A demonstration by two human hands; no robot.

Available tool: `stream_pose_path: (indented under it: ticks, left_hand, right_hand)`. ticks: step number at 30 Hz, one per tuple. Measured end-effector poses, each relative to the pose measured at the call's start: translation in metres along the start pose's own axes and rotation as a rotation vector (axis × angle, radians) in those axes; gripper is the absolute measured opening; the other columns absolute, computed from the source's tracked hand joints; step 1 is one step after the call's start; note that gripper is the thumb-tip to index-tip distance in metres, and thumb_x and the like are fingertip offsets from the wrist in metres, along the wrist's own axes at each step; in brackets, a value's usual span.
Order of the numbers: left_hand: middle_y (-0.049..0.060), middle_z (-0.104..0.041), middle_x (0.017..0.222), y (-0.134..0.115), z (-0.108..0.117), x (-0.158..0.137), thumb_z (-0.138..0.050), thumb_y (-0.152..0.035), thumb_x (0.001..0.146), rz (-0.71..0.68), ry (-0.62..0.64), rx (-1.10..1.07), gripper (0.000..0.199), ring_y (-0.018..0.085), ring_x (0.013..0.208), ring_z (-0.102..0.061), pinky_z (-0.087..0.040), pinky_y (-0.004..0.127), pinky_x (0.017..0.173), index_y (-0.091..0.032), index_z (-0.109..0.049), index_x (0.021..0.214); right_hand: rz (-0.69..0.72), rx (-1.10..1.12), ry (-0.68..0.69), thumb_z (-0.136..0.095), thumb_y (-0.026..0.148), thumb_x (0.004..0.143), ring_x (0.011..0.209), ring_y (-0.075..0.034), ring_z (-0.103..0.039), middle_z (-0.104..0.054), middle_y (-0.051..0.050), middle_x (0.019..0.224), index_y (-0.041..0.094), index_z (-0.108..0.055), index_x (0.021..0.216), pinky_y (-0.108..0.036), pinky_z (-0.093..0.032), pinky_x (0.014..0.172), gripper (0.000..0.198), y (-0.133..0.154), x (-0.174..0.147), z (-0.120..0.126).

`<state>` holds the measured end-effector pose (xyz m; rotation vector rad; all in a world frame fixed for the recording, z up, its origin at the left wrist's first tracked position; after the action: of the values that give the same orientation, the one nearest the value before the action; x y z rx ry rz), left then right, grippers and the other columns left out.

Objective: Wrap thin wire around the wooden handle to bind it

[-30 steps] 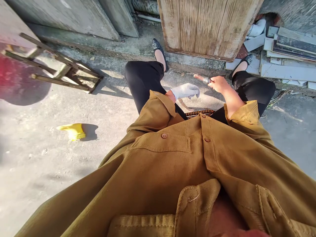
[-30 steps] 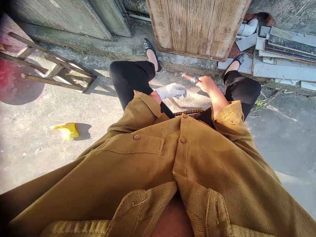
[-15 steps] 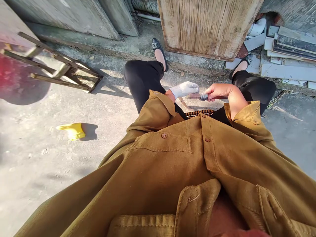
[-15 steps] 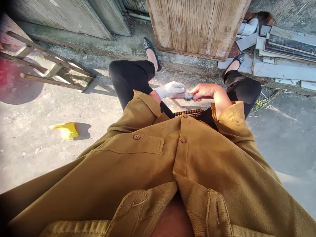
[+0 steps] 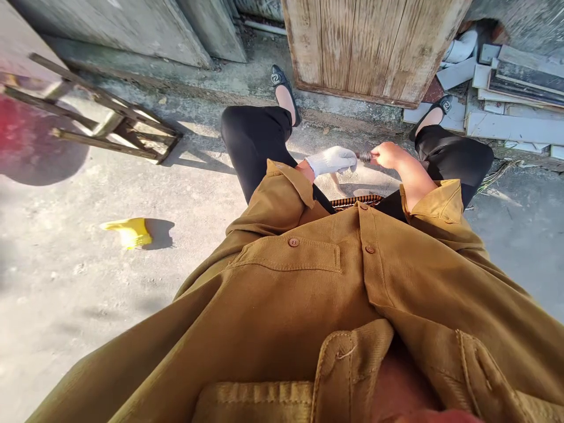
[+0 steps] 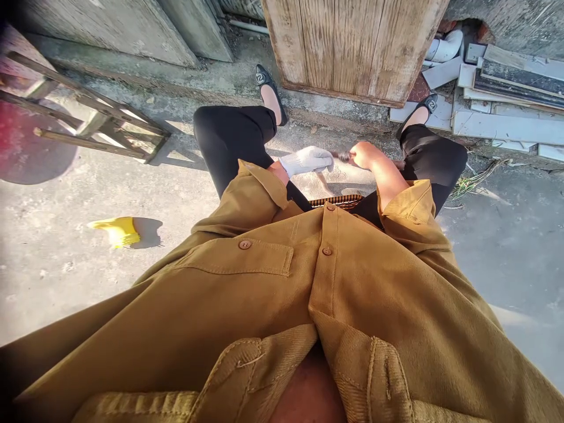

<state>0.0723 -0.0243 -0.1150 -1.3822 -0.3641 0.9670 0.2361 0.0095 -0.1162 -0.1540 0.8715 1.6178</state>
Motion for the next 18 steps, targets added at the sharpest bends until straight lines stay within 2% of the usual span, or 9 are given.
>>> stream_pose_path:
  ticks: [2,4,6,8,11,13,15,18]
  left_hand:
    - [0.002,-0.057,0.060,0.001,0.000,0.001,-0.066,-0.021,0.092,-0.001,0.002,0.036,0.022,0.013,0.055,-0.047,-0.036,0.029,0.061,-0.018,-0.072,0.070]
    - [0.002,-0.059,0.064,0.002,0.000,0.001,-0.064,-0.017,0.090,0.003,0.016,0.053,0.021,0.012,0.056,-0.047,-0.035,0.028,0.060,-0.017,-0.070,0.070]
    - [0.002,-0.060,0.066,0.002,0.001,0.001,-0.062,-0.015,0.090,0.021,0.021,0.057,0.020,0.012,0.056,-0.048,-0.034,0.027,0.059,-0.016,-0.070,0.072]
    - [0.002,-0.062,0.069,0.002,0.003,0.002,-0.061,-0.013,0.092,0.041,0.017,0.045,0.021,0.011,0.057,-0.050,-0.035,0.026,0.060,-0.015,-0.070,0.074]
    - [0.002,-0.061,0.070,0.000,0.008,0.004,-0.063,-0.010,0.095,0.027,-0.050,-0.053,0.023,0.010,0.058,-0.050,-0.038,0.025,0.062,-0.015,-0.065,0.073]
    - [0.001,-0.059,0.068,-0.001,0.011,0.005,-0.066,-0.010,0.096,-0.002,-0.084,-0.125,0.025,0.009,0.056,-0.048,-0.038,0.024,0.061,-0.015,-0.063,0.072]
    - [0.001,-0.057,0.064,-0.001,0.012,0.005,-0.063,-0.013,0.102,-0.024,-0.092,-0.158,0.026,0.010,0.054,-0.047,-0.037,0.025,0.058,-0.015,-0.065,0.075]
    - [0.000,-0.055,0.060,-0.002,0.013,0.004,-0.063,-0.025,0.107,-0.053,-0.082,-0.156,0.027,0.011,0.054,-0.046,-0.037,0.025,0.057,-0.015,-0.071,0.082]
  right_hand:
    - [-0.009,-0.027,0.250,-0.089,0.011,0.074,0.064,-0.020,-0.059,-0.061,-0.002,0.061,0.020,-0.072,0.068,-0.034,-0.047,0.073,0.021,0.002,-0.006,-0.022]
    - [0.046,-0.018,0.456,-0.092,0.013,0.073,0.060,-0.017,-0.055,-0.062,-0.001,0.060,0.021,-0.073,0.067,-0.033,-0.045,0.067,0.021,0.010,-0.017,-0.037]
    - [0.142,0.019,0.571,-0.091,0.020,0.074,0.059,-0.016,-0.054,-0.063,0.000,0.061,0.021,-0.074,0.066,-0.031,-0.043,0.064,0.019,0.022,-0.028,-0.041]
    - [0.226,0.090,0.612,-0.090,0.028,0.075,0.061,-0.015,-0.055,-0.064,0.001,0.063,0.021,-0.073,0.067,-0.030,-0.044,0.064,0.020,0.032,-0.036,-0.037]
    - [0.310,0.243,0.540,-0.091,0.037,0.075,0.064,-0.014,-0.056,-0.063,0.003,0.065,0.021,-0.073,0.069,-0.028,-0.045,0.068,0.025,0.043,-0.041,-0.022]
    - [0.349,0.366,0.427,-0.090,0.041,0.077,0.067,-0.014,-0.056,-0.063,0.003,0.068,0.021,-0.071,0.072,-0.028,-0.047,0.071,0.029,0.049,-0.042,-0.009]
    - [0.359,0.519,0.236,-0.089,0.046,0.081,0.069,-0.015,-0.056,-0.062,0.002,0.071,0.021,-0.067,0.074,-0.029,-0.049,0.073,0.034,0.051,-0.039,0.009]
    - [0.291,0.731,-0.108,-0.084,0.048,0.091,0.069,-0.014,-0.053,-0.059,0.001,0.076,0.022,-0.057,0.078,-0.029,-0.051,0.072,0.040,0.042,-0.033,0.036]
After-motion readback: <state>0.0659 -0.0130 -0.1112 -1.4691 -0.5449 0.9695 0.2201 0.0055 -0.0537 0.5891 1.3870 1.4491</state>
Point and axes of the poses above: each hand's wrist, its own x-axis towards the middle knuckle, its own z-axis out of the back of the hand, y = z × x, the point moved 9 cm from there along x, towards the middle knuckle
